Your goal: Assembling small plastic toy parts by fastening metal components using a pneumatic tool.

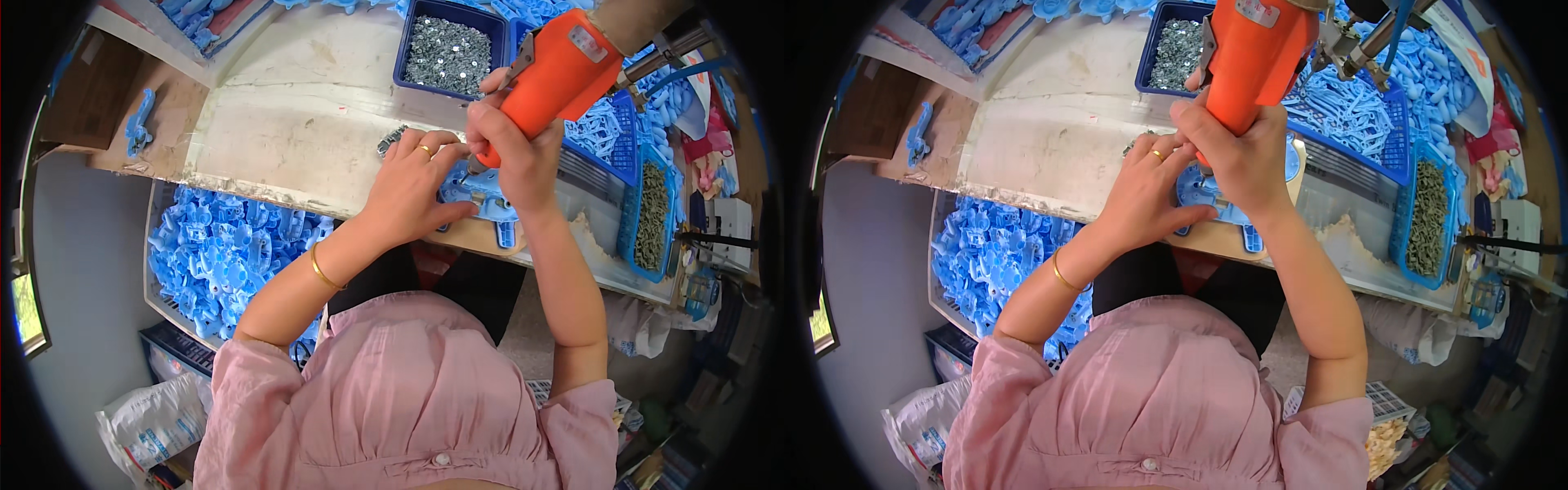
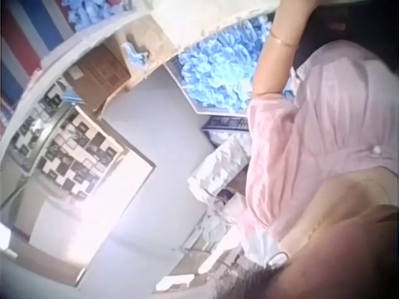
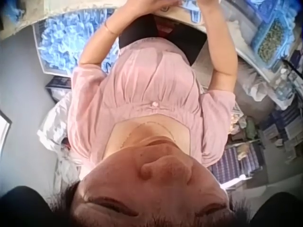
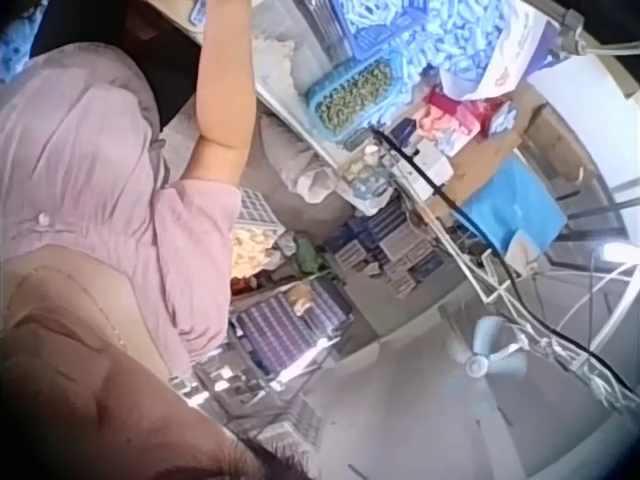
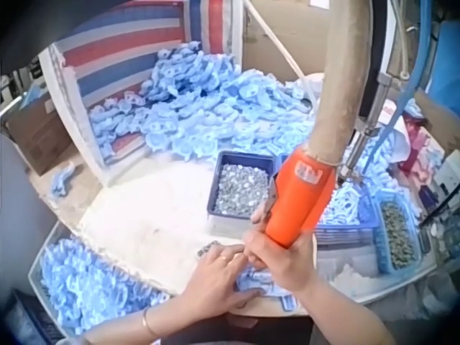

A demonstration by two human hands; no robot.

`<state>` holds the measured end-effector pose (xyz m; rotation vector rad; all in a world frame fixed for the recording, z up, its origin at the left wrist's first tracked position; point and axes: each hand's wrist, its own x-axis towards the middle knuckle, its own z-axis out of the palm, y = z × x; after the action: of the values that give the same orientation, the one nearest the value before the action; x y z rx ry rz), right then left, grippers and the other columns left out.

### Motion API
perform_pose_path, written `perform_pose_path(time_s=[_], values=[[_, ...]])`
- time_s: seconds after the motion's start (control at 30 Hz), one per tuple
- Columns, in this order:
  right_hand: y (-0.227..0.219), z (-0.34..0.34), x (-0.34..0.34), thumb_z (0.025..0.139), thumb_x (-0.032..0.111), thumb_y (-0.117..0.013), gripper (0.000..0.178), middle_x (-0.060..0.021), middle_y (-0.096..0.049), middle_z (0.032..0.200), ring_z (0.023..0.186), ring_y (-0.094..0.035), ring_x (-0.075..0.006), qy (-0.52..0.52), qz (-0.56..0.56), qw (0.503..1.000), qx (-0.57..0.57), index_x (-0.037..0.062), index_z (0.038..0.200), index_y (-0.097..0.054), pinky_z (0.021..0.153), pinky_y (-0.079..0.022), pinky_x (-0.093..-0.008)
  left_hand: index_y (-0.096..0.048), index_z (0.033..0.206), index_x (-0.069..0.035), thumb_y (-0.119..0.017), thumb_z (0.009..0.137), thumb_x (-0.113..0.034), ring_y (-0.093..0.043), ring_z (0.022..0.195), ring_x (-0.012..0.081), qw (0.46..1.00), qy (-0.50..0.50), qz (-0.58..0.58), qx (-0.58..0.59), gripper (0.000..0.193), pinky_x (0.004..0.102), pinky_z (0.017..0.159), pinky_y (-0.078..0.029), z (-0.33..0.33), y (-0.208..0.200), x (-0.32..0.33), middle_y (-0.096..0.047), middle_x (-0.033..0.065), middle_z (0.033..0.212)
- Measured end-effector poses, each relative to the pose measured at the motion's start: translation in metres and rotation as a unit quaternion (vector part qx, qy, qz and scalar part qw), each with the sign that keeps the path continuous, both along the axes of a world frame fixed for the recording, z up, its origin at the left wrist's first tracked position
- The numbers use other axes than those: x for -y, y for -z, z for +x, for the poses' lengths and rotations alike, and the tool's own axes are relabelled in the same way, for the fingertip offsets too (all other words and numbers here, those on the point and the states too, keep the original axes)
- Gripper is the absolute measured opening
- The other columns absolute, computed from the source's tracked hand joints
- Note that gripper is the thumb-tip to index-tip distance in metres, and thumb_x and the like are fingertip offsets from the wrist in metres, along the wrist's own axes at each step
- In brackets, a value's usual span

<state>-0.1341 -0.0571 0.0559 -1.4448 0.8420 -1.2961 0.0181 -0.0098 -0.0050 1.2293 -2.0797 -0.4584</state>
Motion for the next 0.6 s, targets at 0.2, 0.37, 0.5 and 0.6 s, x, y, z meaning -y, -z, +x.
perform_pose_path(time_s=[0.2,0.37,0.5,0.6], values=[[-0.002,-0.002,0.0,0.09,0.004,-0.065,0.023,-0.005,-0.062,0.072,0.059,-0.056,-0.0092,-0.01,0.007,1.0,-0.006,-0.0015,0.11,-0.056,0.053,-0.047,-0.0251,-0.06,0.13,-0.013,-0.088,0.066,-0.033,-0.053,0.115,0.0316,1.0,0.003,0.014,-0.001,0.073,0.0438,0.098,-0.044,-0.002,0.002,0.0,-0.06,0.0074,0.126],[0.003,0.002,-0.003,0.089,0.002,-0.064,0.019,-0.0048,-0.061,0.073,0.059,-0.056,-0.009,-0.002,0.008,1.0,0.02,-0.0008,0.106,-0.057,0.054,-0.047,-0.0247,-0.06,0.127,-0.01,-0.088,0.066,-0.033,-0.053,0.115,0.032,1.0,0.007,0.013,0.016,0.071,0.044,0.098,-0.044,-0.002,0.003,0.002,-0.06,0.0083,0.126],[0.012,0.011,-0.009,0.088,0.0,-0.065,0.01,-0.0026,-0.059,0.071,0.058,-0.056,-0.0083,0.039,-0.029,0.999,0.023,0.0003,0.095,-0.058,0.053,-0.046,-0.024,-0.06,0.125,-0.009,-0.089,0.065,-0.033,-0.053,0.115,0.0323,1.0,0.003,0.02,0.023,0.07,0.0441,0.097,-0.045,-0.002,0.005,0.001,-0.06,0.0089,0.126],[0.014,0.011,-0.01,0.088,0.0,-0.065,0.007,-0.0017,-0.059,0.07,0.058,-0.056,-0.0076,0.056,-0.034,0.998,0.017,0.0006,0.091,-0.058,0.053,-0.046,-0.0236,-0.06,0.124,-0.008,-0.089,0.065,-0.034,-0.053,0.115,0.0327,1.0,-0.002,0.016,0.018,0.07,0.0443,0.097,-0.045,-0.003,0.004,-0.001,-0.06,0.0091,0.126]])
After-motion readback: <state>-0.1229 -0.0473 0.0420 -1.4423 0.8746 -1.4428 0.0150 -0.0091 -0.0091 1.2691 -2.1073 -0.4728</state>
